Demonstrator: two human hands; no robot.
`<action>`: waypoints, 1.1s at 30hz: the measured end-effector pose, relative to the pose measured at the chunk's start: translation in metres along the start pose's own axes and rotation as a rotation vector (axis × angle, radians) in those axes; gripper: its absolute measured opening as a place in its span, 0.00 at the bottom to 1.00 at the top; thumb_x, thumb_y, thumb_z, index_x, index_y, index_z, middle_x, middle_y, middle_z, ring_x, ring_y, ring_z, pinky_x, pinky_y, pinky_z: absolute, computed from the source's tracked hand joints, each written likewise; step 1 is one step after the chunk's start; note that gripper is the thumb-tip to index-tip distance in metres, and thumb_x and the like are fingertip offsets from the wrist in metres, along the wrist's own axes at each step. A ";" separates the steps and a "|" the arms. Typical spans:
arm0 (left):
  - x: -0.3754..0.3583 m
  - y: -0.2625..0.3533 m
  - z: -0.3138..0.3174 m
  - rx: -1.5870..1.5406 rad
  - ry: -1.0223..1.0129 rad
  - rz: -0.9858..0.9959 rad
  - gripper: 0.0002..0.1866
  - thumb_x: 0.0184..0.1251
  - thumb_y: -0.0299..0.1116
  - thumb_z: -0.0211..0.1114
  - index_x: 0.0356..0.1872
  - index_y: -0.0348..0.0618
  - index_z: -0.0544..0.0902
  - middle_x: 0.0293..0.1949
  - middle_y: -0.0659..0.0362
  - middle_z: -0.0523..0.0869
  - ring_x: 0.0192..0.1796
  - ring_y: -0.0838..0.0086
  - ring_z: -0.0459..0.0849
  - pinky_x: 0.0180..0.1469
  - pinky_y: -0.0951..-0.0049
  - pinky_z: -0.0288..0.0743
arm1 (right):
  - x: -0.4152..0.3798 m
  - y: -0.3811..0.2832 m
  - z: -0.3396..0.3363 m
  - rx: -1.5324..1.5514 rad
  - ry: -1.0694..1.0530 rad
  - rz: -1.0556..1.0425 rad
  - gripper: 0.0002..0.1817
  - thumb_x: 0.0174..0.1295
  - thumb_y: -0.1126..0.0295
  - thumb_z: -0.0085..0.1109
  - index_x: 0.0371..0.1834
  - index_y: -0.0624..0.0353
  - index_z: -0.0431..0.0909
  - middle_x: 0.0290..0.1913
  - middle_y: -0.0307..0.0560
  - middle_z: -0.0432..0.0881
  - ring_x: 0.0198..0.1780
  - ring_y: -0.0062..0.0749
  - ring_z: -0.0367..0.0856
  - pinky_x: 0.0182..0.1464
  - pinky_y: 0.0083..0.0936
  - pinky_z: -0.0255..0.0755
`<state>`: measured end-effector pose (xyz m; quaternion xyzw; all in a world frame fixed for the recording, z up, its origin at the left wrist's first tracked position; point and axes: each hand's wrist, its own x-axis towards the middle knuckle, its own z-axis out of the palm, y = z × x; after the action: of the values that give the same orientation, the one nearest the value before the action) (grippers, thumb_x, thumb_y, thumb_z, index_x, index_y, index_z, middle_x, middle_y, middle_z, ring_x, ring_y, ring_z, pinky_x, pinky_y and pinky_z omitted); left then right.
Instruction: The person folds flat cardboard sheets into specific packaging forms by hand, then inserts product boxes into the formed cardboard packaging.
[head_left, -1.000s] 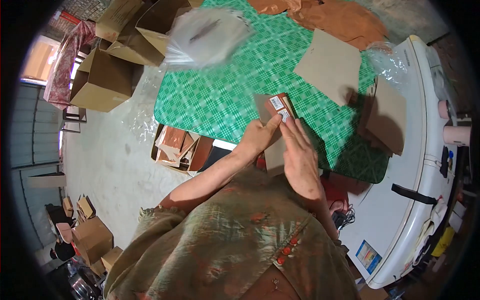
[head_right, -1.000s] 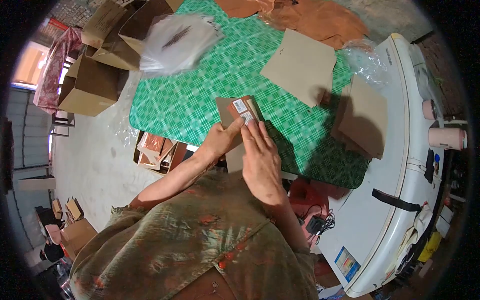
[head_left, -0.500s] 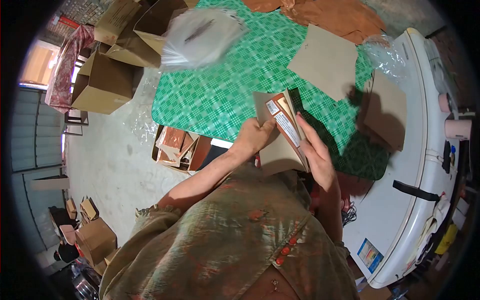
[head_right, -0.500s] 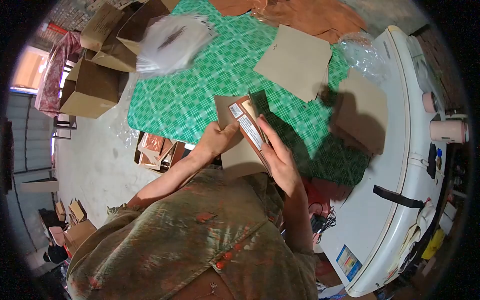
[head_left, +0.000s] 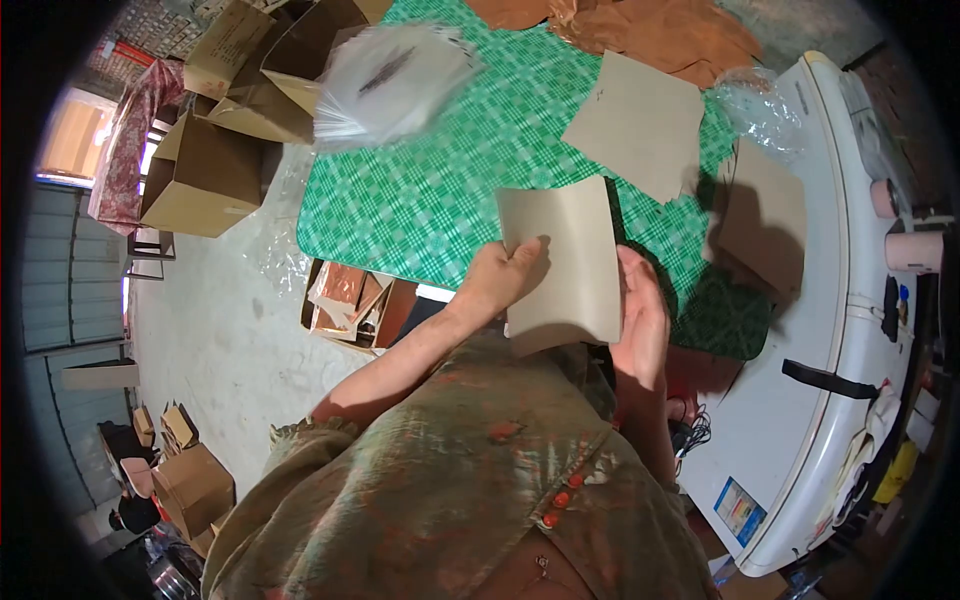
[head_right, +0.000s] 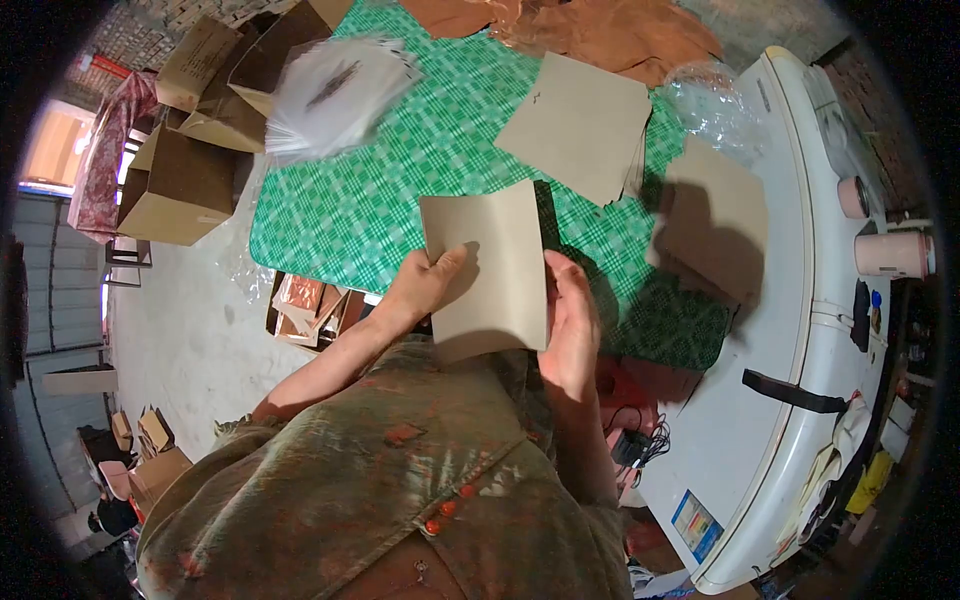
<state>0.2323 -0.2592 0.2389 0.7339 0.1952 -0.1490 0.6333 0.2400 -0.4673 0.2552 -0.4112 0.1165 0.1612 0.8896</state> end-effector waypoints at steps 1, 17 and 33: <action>-0.001 -0.001 -0.001 -0.054 -0.017 -0.004 0.27 0.75 0.54 0.59 0.49 0.33 0.84 0.38 0.58 0.88 0.38 0.78 0.83 0.40 0.74 0.77 | -0.004 0.000 0.003 -0.013 0.007 -0.007 0.18 0.79 0.65 0.43 0.62 0.66 0.70 0.57 0.48 0.79 0.57 0.29 0.77 0.62 0.28 0.69; 0.000 0.010 -0.010 0.007 -0.232 0.040 0.30 0.58 0.54 0.77 0.51 0.39 0.85 0.45 0.58 0.88 0.49 0.75 0.85 0.52 0.72 0.80 | -0.027 0.051 0.028 -0.958 -0.134 -0.607 0.17 0.69 0.84 0.43 0.59 0.63 0.73 0.64 0.52 0.71 0.67 0.45 0.70 0.69 0.35 0.63; 0.006 -0.003 -0.015 0.069 -0.215 0.060 0.20 0.65 0.47 0.73 0.50 0.44 0.87 0.42 0.60 0.90 0.45 0.79 0.85 0.48 0.72 0.80 | -0.015 0.055 0.015 -0.375 -0.186 -0.265 0.22 0.73 0.80 0.44 0.70 0.64 0.66 0.73 0.48 0.64 0.71 0.30 0.64 0.73 0.31 0.55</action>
<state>0.2358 -0.2432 0.2354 0.7408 0.0989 -0.2144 0.6289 0.2062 -0.4254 0.2316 -0.5642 -0.0527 0.0988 0.8180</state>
